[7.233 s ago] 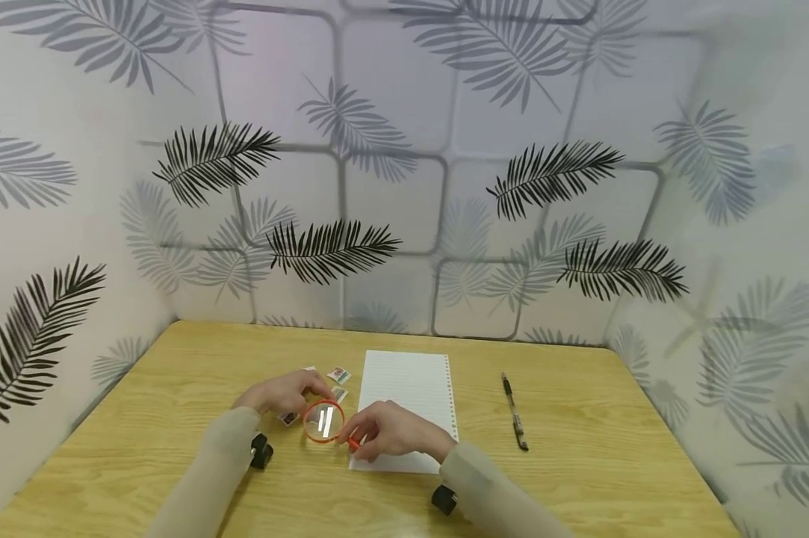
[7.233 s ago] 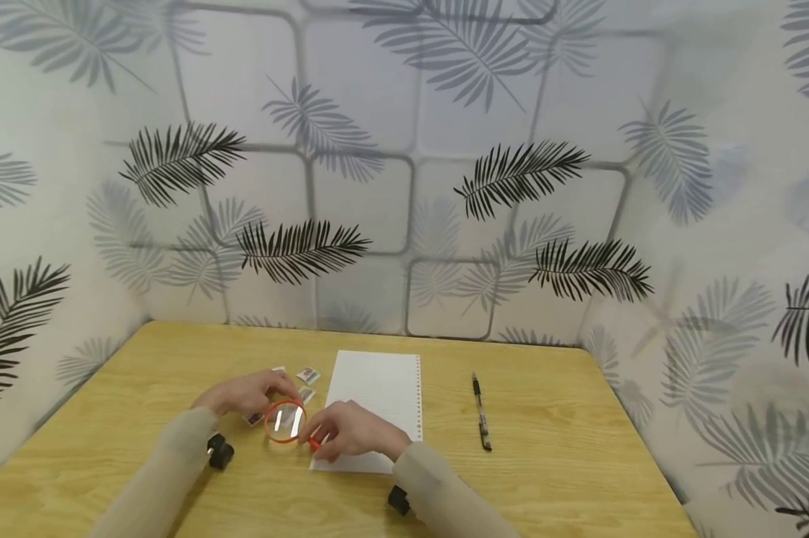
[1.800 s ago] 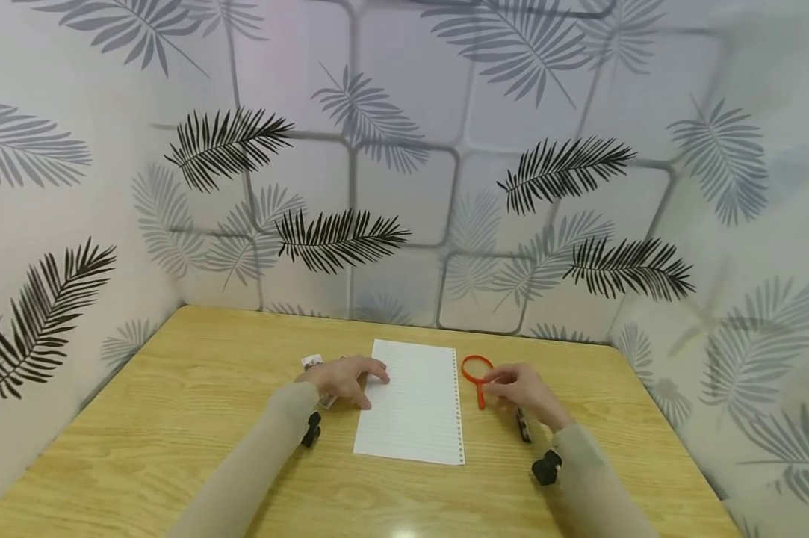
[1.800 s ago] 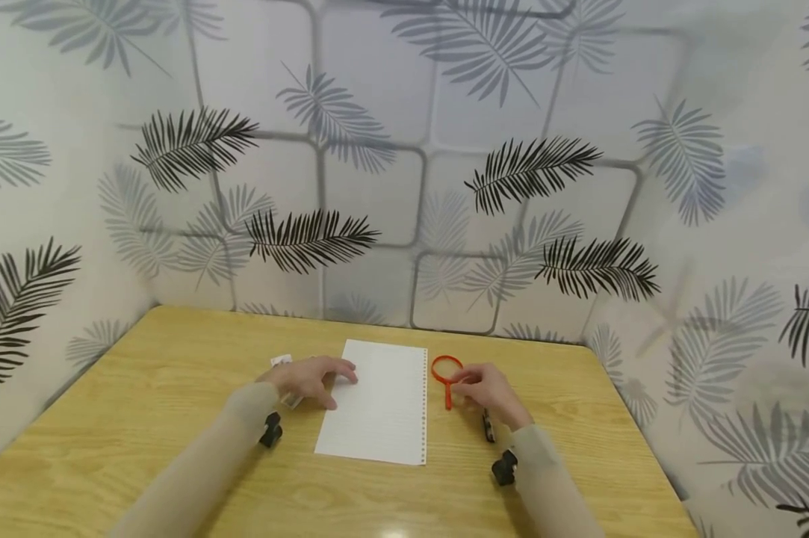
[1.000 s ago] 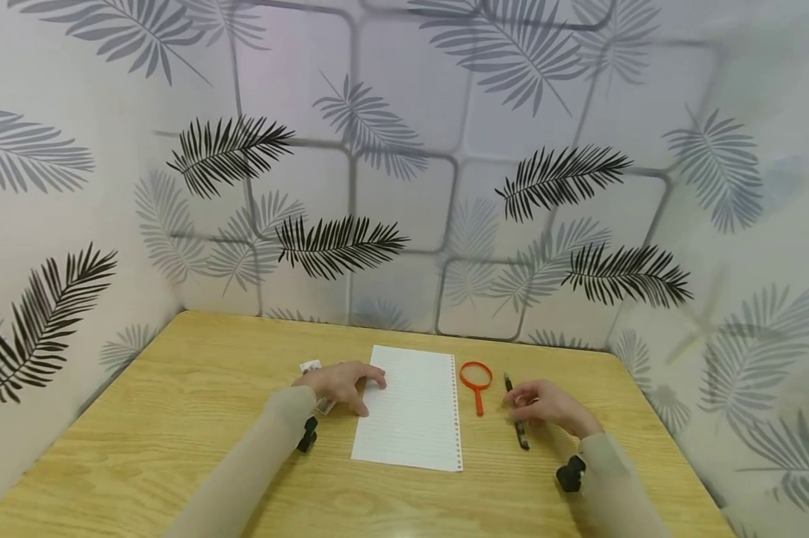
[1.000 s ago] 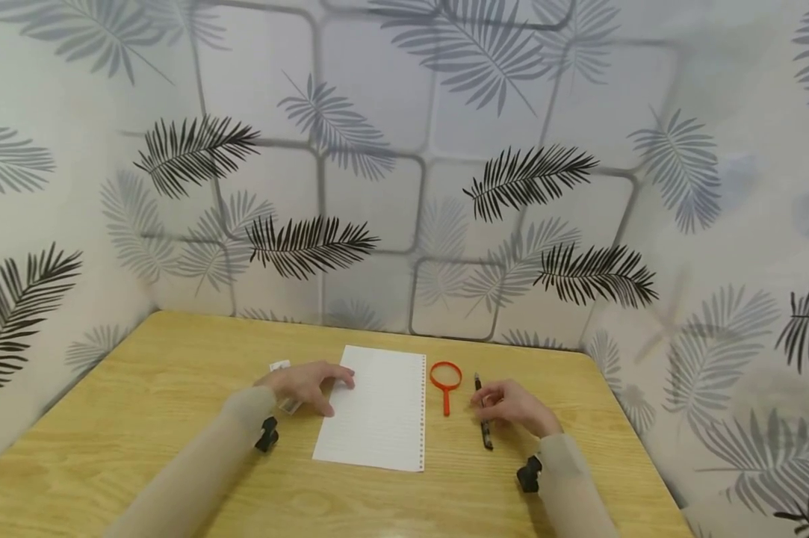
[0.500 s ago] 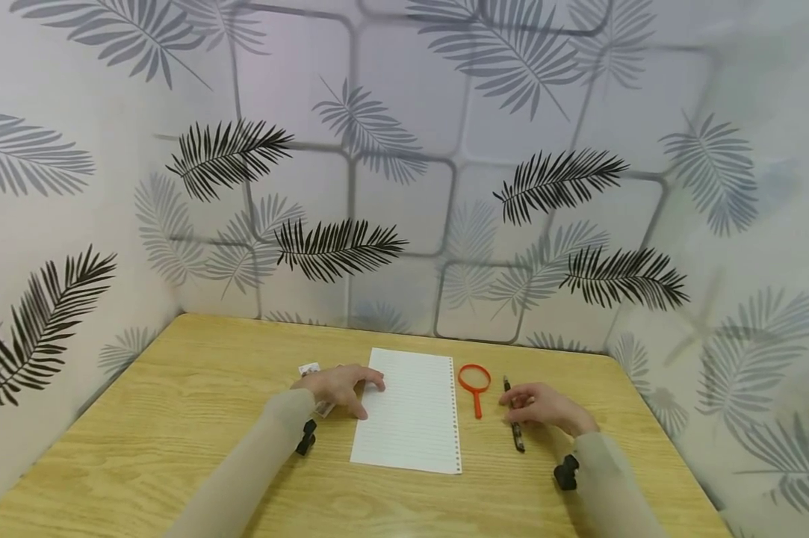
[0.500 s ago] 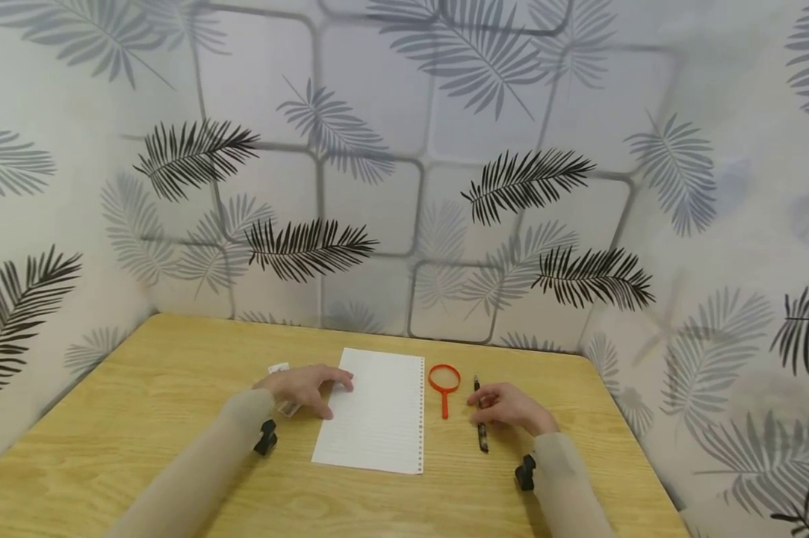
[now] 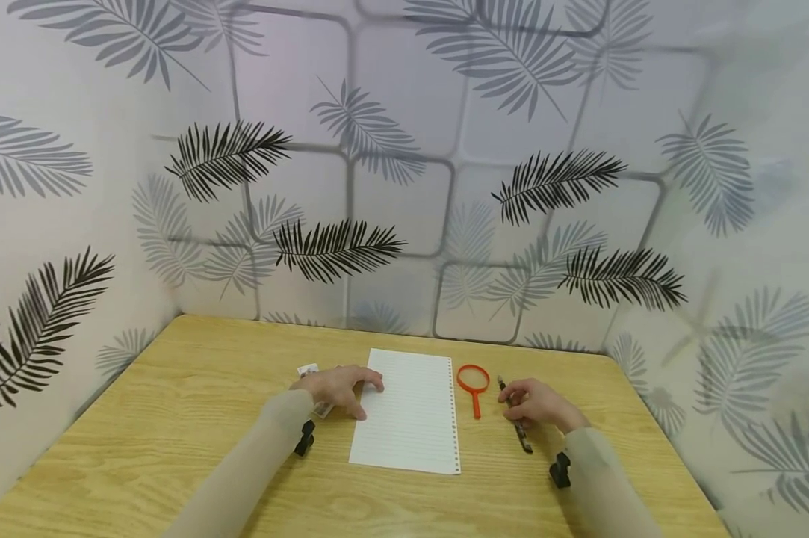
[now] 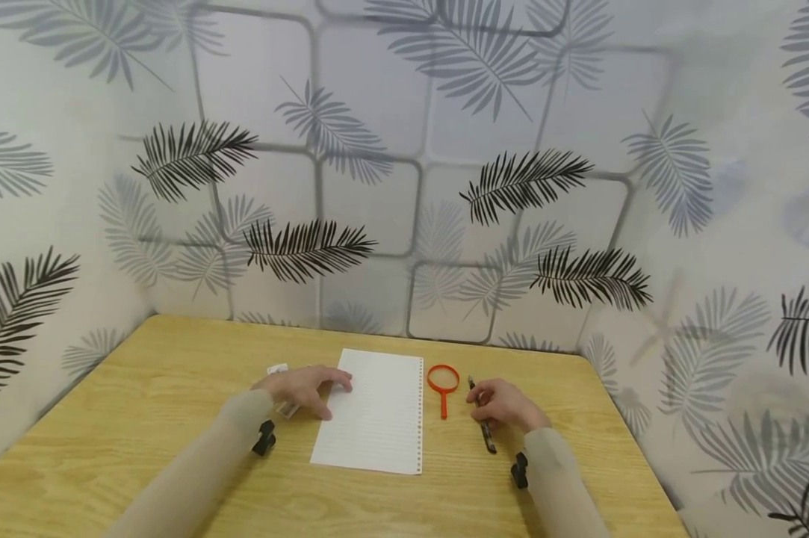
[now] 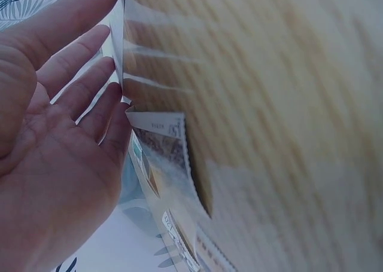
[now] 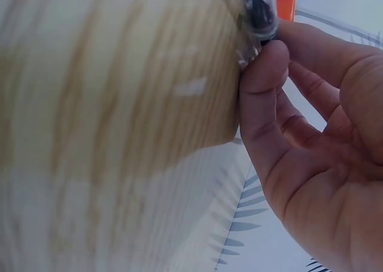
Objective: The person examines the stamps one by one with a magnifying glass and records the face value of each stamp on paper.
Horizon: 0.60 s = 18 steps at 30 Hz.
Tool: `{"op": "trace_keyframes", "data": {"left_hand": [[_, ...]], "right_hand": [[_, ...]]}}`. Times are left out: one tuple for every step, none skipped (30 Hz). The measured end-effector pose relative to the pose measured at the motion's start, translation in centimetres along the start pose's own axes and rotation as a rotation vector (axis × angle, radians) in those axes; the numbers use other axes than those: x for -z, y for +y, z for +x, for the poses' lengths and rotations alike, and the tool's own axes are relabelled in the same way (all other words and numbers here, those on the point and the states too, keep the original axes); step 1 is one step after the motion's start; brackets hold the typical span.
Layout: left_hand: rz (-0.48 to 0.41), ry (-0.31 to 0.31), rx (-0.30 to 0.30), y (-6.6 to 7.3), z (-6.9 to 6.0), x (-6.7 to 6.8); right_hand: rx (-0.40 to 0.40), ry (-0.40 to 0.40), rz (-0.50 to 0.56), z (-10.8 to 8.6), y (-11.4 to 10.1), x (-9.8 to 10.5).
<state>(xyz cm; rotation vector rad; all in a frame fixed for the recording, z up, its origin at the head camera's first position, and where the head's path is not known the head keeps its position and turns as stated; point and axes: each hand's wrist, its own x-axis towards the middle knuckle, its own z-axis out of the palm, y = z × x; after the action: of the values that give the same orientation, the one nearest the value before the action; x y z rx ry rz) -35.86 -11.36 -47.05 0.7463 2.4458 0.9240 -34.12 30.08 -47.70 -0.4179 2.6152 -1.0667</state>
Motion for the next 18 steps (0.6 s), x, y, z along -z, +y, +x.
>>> {"op": "trace_keyframes", "data": {"left_hand": [[-0.003, -0.001, -0.001, 0.0, 0.0, 0.0], [-0.003, -0.001, 0.000, 0.0, 0.0, 0.0], [-0.004, -0.002, -0.002, 0.0, 0.1, 0.0], [-0.002, -0.003, -0.002, 0.0, 0.1, 0.0], [0.003, -0.003, -0.003, -0.1, 0.1, 0.0], [0.007, -0.004, -0.003, -0.1, 0.2, 0.0], [0.008, -0.004, -0.002, -0.1, 0.2, 0.0], [0.011, -0.005, -0.002, -0.1, 0.2, 0.0], [0.013, -0.006, -0.002, -0.1, 0.2, 0.0], [0.013, -0.006, 0.000, -0.2, 0.2, 0.0], [0.012, -0.005, 0.002, -0.2, 0.2, 0.0], [0.008, -0.004, 0.005, -0.2, 0.2, 0.0], [0.005, -0.002, 0.006, -0.2, 0.1, 0.0], [0.003, -0.001, 0.007, -0.2, 0.1, 0.0], [0.000, -0.001, 0.009, -0.2, 0.1, 0.0], [-0.003, -0.001, 0.009, -0.2, 0.1, 0.0], [-0.005, -0.001, 0.007, -0.2, 0.1, 0.0], [-0.005, -0.001, 0.005, -0.1, 0.1, 0.1]], "right_hand": [[-0.005, 0.004, 0.001, -0.1, 0.0, 0.0], [-0.008, 0.007, -0.004, -0.1, 0.0, 0.0], [-0.008, 0.013, -0.017, -0.2, -0.1, 0.0], [-0.011, 0.020, -0.031, -0.2, -0.1, 0.0], [-0.015, 0.027, -0.043, -0.2, -0.2, 0.0], [-0.021, 0.034, -0.060, -0.2, -0.2, -0.1], [-0.026, 0.043, -0.075, -0.1, -0.3, -0.1], [-0.027, 0.049, -0.093, -0.1, -0.4, -0.1], [-0.026, 0.051, -0.106, -0.1, -0.5, -0.2], [-0.026, 0.051, -0.113, -0.1, -0.6, -0.2], [-0.024, 0.049, -0.117, -0.2, -0.7, -0.2], [-0.020, 0.044, -0.118, -0.2, -0.8, -0.2], [-0.015, 0.036, -0.110, -0.3, -0.9, -0.1], [-0.007, 0.023, -0.098, -0.3, -0.9, -0.1], [-0.005, 0.011, -0.081, -0.4, -1.0, 0.0], [-0.004, 0.000, -0.057, -0.5, -1.0, 0.1], [0.001, -0.013, -0.039, -0.5, -1.0, 0.2], [0.007, -0.025, -0.018, -0.5, -0.9, 0.3]]}}
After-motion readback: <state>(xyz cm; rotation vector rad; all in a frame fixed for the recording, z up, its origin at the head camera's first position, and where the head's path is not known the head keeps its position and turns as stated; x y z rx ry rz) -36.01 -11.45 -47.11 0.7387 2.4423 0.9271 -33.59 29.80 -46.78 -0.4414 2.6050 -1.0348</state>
